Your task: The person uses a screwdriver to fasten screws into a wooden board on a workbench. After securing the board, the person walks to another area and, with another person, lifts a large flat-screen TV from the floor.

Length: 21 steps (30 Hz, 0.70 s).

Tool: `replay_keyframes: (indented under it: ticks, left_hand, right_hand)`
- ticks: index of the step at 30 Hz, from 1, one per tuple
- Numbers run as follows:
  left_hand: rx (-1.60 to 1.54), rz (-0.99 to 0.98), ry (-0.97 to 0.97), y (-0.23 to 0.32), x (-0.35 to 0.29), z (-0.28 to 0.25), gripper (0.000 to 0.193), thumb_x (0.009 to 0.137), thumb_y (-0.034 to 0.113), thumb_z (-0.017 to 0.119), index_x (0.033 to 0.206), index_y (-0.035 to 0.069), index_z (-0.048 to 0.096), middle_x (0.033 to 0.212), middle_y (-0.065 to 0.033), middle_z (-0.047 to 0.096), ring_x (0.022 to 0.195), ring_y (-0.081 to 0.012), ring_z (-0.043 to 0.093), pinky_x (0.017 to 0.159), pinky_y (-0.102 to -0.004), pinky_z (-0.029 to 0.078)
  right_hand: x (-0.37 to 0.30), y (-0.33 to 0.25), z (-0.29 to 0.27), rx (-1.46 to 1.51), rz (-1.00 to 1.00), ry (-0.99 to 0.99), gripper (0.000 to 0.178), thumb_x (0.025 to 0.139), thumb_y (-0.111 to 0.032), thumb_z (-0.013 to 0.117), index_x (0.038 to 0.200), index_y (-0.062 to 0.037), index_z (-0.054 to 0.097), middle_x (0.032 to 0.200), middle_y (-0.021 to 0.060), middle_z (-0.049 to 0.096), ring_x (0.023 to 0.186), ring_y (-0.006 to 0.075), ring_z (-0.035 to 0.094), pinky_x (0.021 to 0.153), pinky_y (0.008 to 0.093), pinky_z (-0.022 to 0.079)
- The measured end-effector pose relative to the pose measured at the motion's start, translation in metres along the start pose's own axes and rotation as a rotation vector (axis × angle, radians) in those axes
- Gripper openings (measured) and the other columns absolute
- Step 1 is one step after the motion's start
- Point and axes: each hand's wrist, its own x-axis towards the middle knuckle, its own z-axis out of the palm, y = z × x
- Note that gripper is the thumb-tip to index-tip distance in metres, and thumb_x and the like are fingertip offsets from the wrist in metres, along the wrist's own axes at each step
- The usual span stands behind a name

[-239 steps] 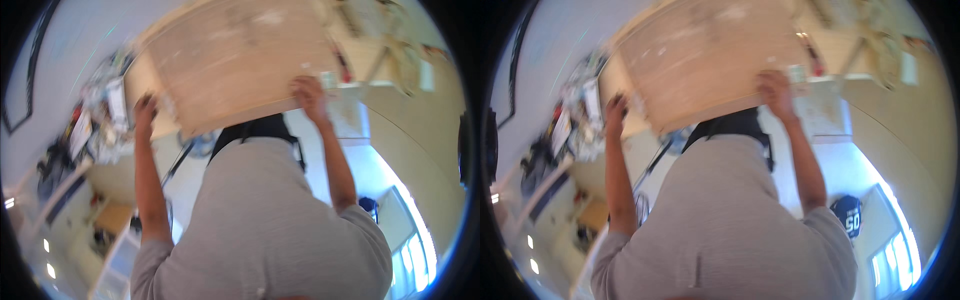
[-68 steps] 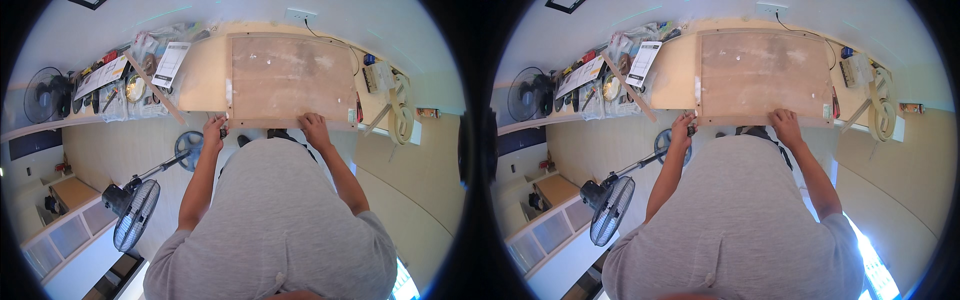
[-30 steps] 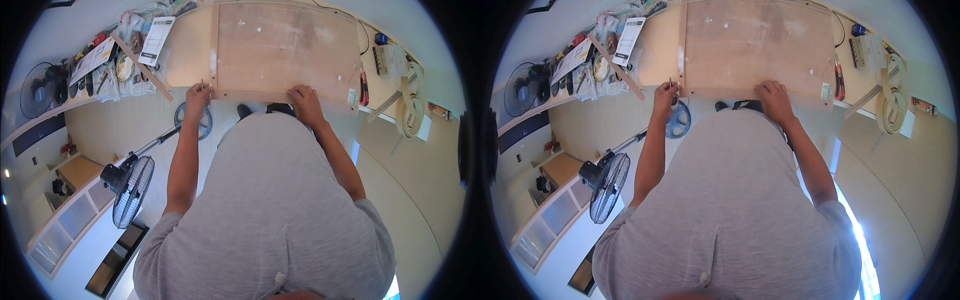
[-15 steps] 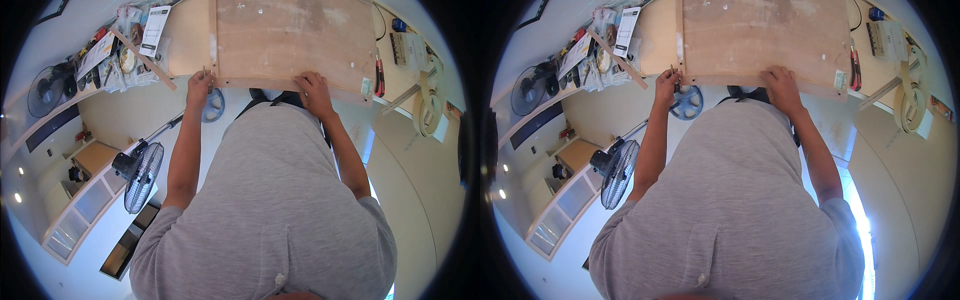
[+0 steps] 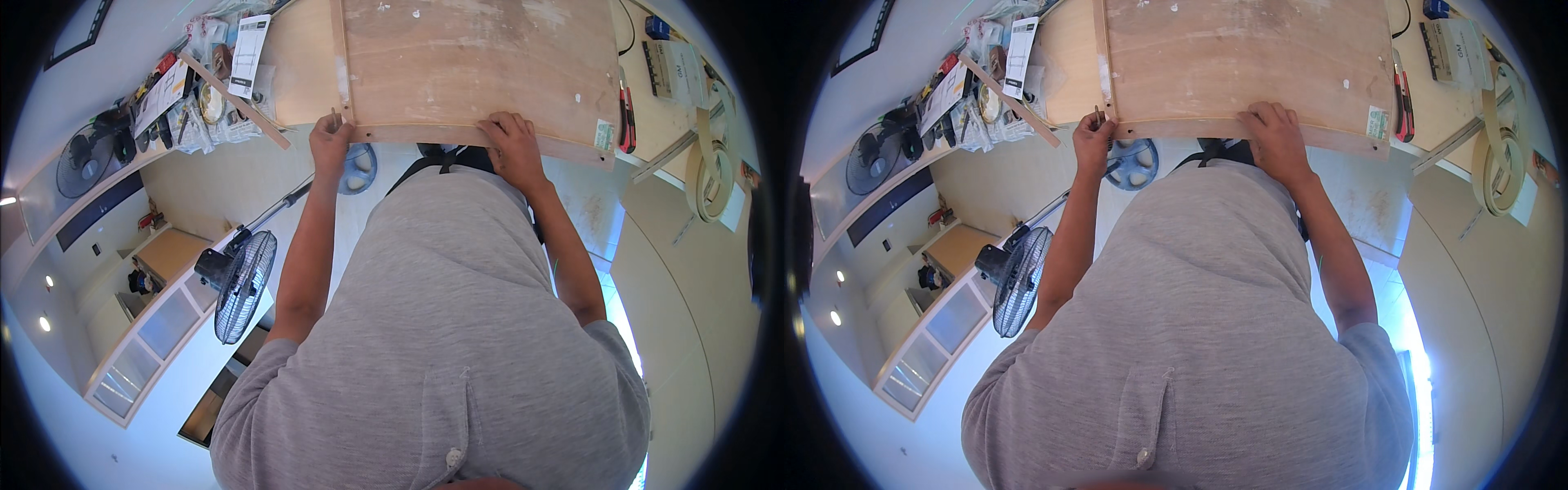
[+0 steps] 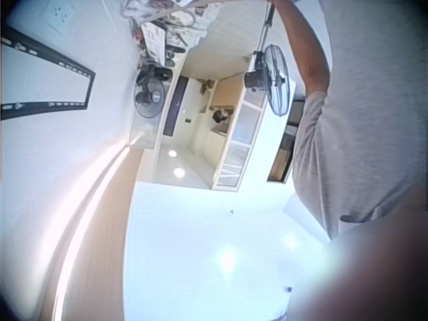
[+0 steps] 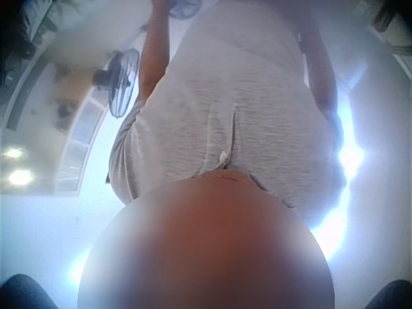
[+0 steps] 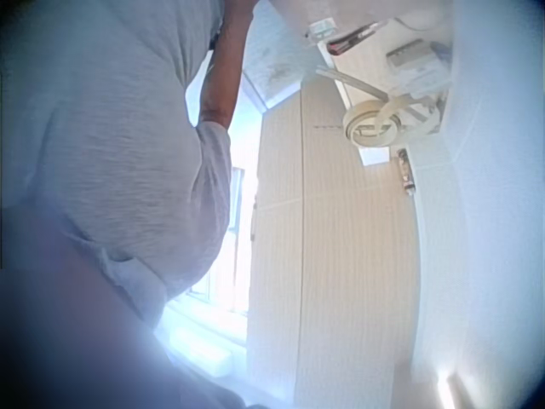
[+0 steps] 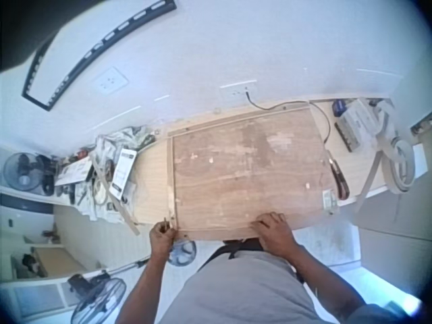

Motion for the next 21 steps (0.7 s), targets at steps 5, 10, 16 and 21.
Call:
replay_keyframes:
  ticks: [5,10,16,21]
  left_hand:
    - [0.051,0.092,0.060,-0.013,0.005,0.004,0.032,0.086,0.010,0.081,0.111,-0.005,0.066,0.088,-0.0002,0.065,0.076,-0.0075,0.057,0.070,-0.0236,0.048]
    - [0.297,0.182,0.151,-0.015,0.007,0.007,0.036,0.080,0.017,0.080,0.106,-0.004,0.068,0.089,-0.0125,0.073,0.082,-0.0207,0.069,0.076,-0.0344,0.054]
    - [0.452,0.301,0.176,0.001,0.000,0.013,0.036,0.080,0.021,0.079,0.103,-0.003,0.068,0.093,-0.0199,0.074,0.085,-0.0333,0.073,0.079,-0.0415,0.056]
    - [0.485,0.308,0.180,0.003,-0.001,0.012,0.036,0.081,0.023,0.080,0.104,-0.003,0.068,0.094,-0.0206,0.074,0.087,-0.0338,0.073,0.080,-0.0417,0.056]
  right_hand:
    - [-0.001,0.001,0.000,0.005,-0.004,-0.005,0.050,0.072,0.002,0.072,0.121,-0.0090,0.069,0.117,0.0085,0.061,0.113,0.0289,0.056,0.094,0.0423,0.041]
    - [-0.002,0.002,0.001,0.002,-0.008,0.004,0.049,0.072,0.001,0.072,0.120,-0.0089,0.069,0.117,0.0083,0.061,0.112,0.0288,0.056,0.093,0.0423,0.041]
    - [-0.002,0.003,0.001,-0.006,-0.004,0.008,0.046,0.073,0.001,0.070,0.119,-0.0087,0.069,0.117,0.0082,0.061,0.113,0.0287,0.056,0.093,0.0427,0.042]
    - [-0.002,0.004,0.002,-0.001,-0.003,0.025,0.045,0.075,0.001,0.069,0.118,-0.0087,0.069,0.117,0.0077,0.061,0.113,0.0284,0.057,0.093,0.0425,0.042]
